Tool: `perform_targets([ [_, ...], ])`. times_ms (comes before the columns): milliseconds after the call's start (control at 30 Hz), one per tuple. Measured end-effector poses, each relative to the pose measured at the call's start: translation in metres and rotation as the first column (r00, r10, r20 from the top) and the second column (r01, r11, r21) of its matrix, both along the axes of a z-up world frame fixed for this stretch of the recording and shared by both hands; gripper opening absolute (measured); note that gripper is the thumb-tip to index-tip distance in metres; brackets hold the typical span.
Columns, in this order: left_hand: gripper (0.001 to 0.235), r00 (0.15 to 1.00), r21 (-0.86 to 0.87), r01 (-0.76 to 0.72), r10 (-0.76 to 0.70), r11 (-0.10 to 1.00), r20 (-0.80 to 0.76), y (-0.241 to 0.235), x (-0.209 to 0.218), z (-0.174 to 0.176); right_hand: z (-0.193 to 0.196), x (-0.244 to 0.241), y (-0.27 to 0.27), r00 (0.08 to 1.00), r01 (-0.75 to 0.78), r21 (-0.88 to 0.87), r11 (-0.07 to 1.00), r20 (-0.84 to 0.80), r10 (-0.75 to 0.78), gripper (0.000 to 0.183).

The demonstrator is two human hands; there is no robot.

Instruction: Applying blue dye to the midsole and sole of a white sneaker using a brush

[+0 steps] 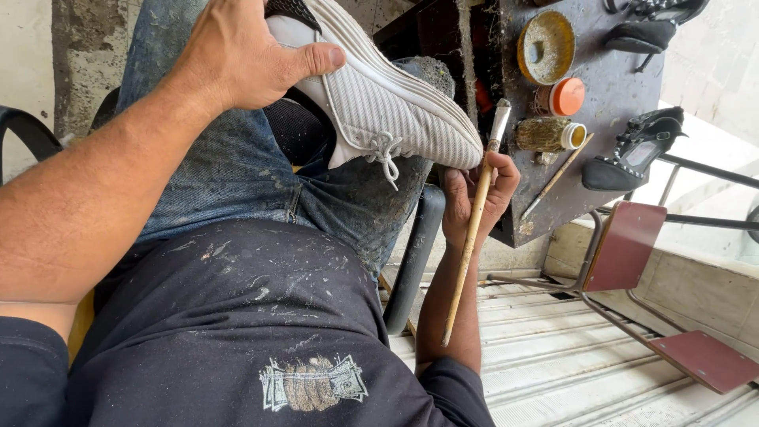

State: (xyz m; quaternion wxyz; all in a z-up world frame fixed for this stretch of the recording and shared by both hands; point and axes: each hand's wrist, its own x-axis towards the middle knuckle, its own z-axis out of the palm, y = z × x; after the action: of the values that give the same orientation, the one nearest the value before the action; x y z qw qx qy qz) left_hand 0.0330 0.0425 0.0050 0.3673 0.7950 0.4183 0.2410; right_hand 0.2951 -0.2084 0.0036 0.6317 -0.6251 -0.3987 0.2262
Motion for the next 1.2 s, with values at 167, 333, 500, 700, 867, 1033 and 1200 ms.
perform_targets([
  [167, 0.090, 1.000, 0.005, 0.000, 0.000, 1.000, -0.012, 0.009, 0.006, -0.003, 0.003, 0.001, 0.000, 0.999, -0.041, 0.013, 0.999, -0.012, 0.041, 0.045],
  [333, 0.087, 1.000, 0.031, 0.005, -0.005, 0.999, -0.003, 0.014, 0.011, 0.003, 0.010, 0.002, 0.001, 0.998, -0.058, -0.020, 0.998, 0.030, 0.059, 0.049],
  [500, 0.087, 1.000, 0.009, 0.015, -0.015, 1.000, -0.004, 0.014, 0.011, 0.003, 0.010, 0.004, -0.002, 0.996, -0.085, -0.014, 0.996, 0.019, 0.086, 0.056],
  [700, 0.107, 1.000, -0.138, -0.004, 0.003, 0.990, -0.009, 0.007, 0.006, 0.013, 0.019, -0.010, 0.000, 0.985, -0.171, -0.036, 0.985, -0.009, 0.170, 0.069],
  [867, 0.101, 0.953, 0.020, 0.066, -0.069, 0.998, 0.294, -0.006, 0.000, 0.026, 0.010, -0.013, -0.004, 0.973, -0.181, -0.041, 0.983, 0.137, 0.185, 0.069],
  [1033, 0.110, 0.870, 0.167, 0.082, -0.152, 0.983, 0.468, -0.015, 0.000, 0.043, 0.009, -0.016, 0.008, 0.940, -0.107, -0.074, 0.992, 0.317, 0.125, 0.069],
  [1200, 0.126, 0.845, 0.131, 0.174, -0.216, 0.976, 0.489, -0.024, -0.003, 0.050, -0.015, -0.006, 0.003, 0.886, -0.101, -0.064, 0.993, 0.448, 0.119, 0.062],
])
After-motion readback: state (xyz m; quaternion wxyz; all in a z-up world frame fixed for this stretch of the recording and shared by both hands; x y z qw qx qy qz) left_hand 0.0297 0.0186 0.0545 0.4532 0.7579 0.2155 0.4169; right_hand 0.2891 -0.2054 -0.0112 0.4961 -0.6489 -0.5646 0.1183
